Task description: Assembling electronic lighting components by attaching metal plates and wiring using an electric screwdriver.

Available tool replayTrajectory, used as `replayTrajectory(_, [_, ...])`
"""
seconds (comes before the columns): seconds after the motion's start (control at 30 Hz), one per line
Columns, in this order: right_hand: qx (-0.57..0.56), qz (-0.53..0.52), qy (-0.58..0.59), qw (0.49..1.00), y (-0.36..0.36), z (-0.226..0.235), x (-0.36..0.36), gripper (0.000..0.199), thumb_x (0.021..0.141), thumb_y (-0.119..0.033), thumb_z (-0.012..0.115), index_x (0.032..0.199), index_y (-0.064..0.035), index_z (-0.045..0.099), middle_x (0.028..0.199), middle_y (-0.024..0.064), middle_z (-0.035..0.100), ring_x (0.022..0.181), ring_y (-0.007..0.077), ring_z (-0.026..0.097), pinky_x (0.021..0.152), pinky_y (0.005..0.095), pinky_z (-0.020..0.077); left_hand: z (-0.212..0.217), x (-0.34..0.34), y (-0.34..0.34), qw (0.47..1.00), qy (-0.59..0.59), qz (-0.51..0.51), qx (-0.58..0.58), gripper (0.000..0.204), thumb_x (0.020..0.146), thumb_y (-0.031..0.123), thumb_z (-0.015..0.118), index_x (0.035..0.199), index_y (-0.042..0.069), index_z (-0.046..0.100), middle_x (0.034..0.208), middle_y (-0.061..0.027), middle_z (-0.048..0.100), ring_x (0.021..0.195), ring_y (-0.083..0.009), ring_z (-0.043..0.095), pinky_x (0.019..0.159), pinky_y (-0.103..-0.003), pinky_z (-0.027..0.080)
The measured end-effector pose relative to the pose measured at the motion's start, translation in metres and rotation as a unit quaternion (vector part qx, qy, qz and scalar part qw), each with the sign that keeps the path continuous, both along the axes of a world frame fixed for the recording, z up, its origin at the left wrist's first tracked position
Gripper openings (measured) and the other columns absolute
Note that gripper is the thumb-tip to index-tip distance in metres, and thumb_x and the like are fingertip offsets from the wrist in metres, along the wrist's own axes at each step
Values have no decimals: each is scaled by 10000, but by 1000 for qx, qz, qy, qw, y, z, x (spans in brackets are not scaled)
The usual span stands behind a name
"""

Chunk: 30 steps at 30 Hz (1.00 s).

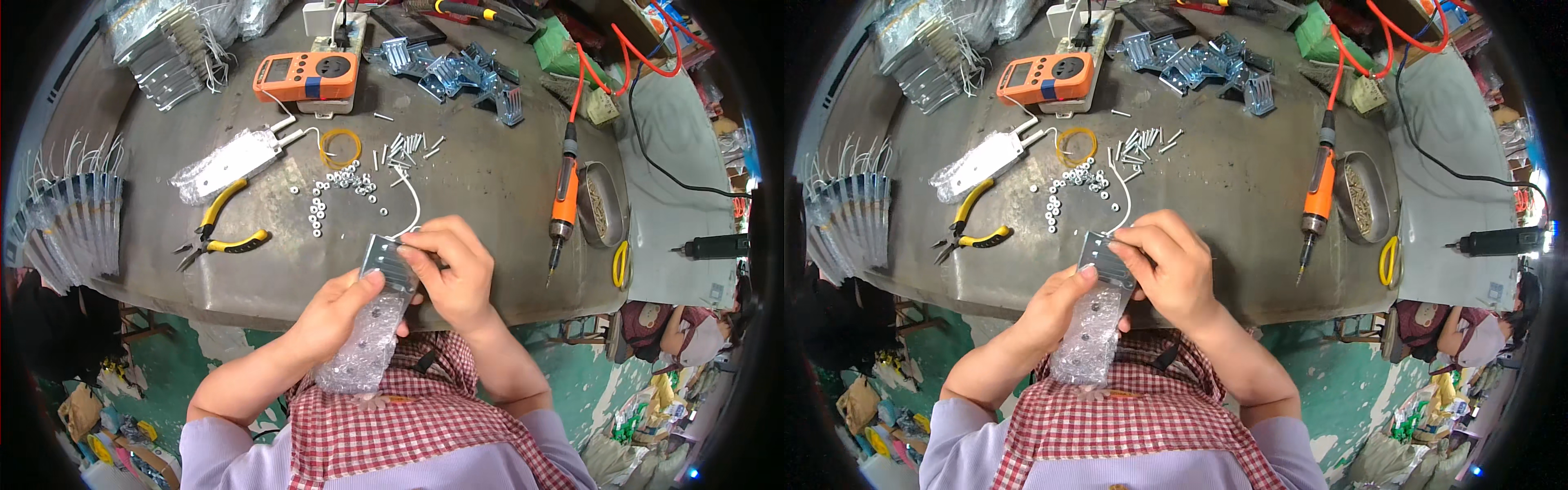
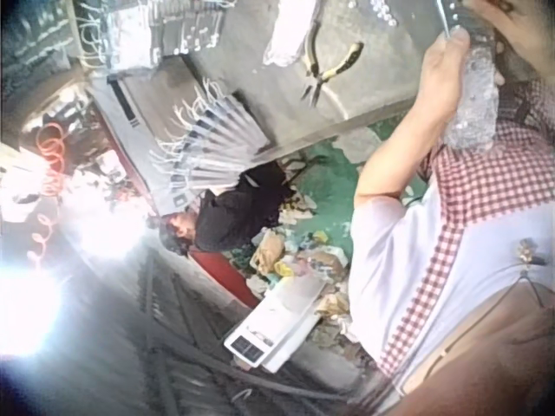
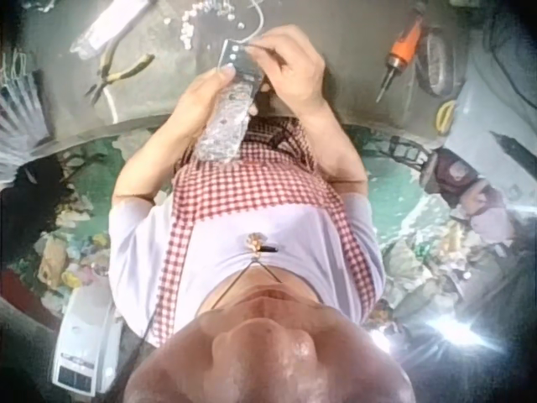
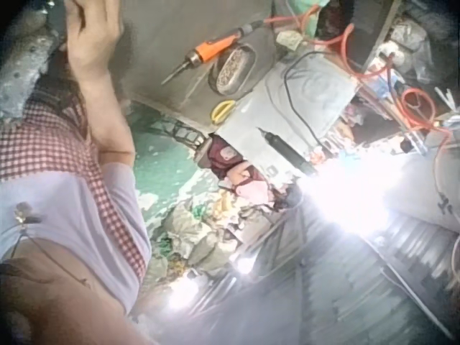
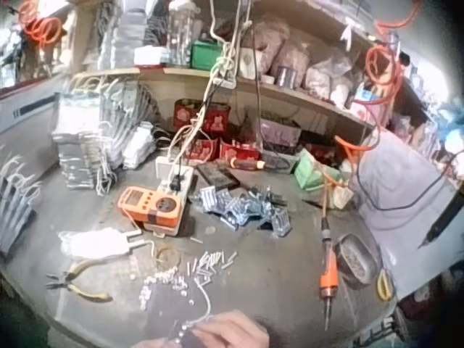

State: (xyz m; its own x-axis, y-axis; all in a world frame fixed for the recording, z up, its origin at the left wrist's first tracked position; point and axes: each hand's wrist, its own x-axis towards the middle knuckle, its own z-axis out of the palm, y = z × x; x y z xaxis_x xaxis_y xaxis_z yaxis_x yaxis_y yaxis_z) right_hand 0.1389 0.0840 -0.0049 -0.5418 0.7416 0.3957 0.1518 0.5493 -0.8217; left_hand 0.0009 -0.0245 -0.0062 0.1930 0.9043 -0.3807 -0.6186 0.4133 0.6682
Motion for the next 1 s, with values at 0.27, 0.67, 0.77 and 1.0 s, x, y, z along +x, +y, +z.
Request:
replayTrajectory(0.27, [342,71,-237,907,79,-23,-28,136,778,-66,624,900,-21,587,797,96,592,720,290,582,625,310,482,-8,-29,-5,984,88,153,4,392,964,324,363,1091,-21,498,976,-164,619,739,-184,623,622,-296,523])
replayTrajectory(0.67, [-97,130,-97,982,2,10,-26,76,797,-48,613,844,-13,566,776,85,567,686,208,610,599,297,485,-13,-23,-3,968,163,180,60,424,967,330,369,1170,-24,484,976,-122,611,760,-149,603,649,-277,501])
replayTrajectory(0.77, [150,67,-137,977,-5,10,-30,122,767,-58,623,811,-22,515,755,101,542,652,304,573,582,342,482,-14,-20,-4,938,284,182,81,381,964,300,399,1133,-17,524,901,-83,628,756,-117,588,664,-264,484])
replayTrajectory(1.0, [-363,182,-56,912,20,-12,-29,210,753,-128,717,828,4,572,811,63,637,701,100,586,656,279,476,-20,-15,-12,933,296,175,106,343,954,287,423,1086,-5,544,853,-69,643,763,-102,588,685,-257,474])
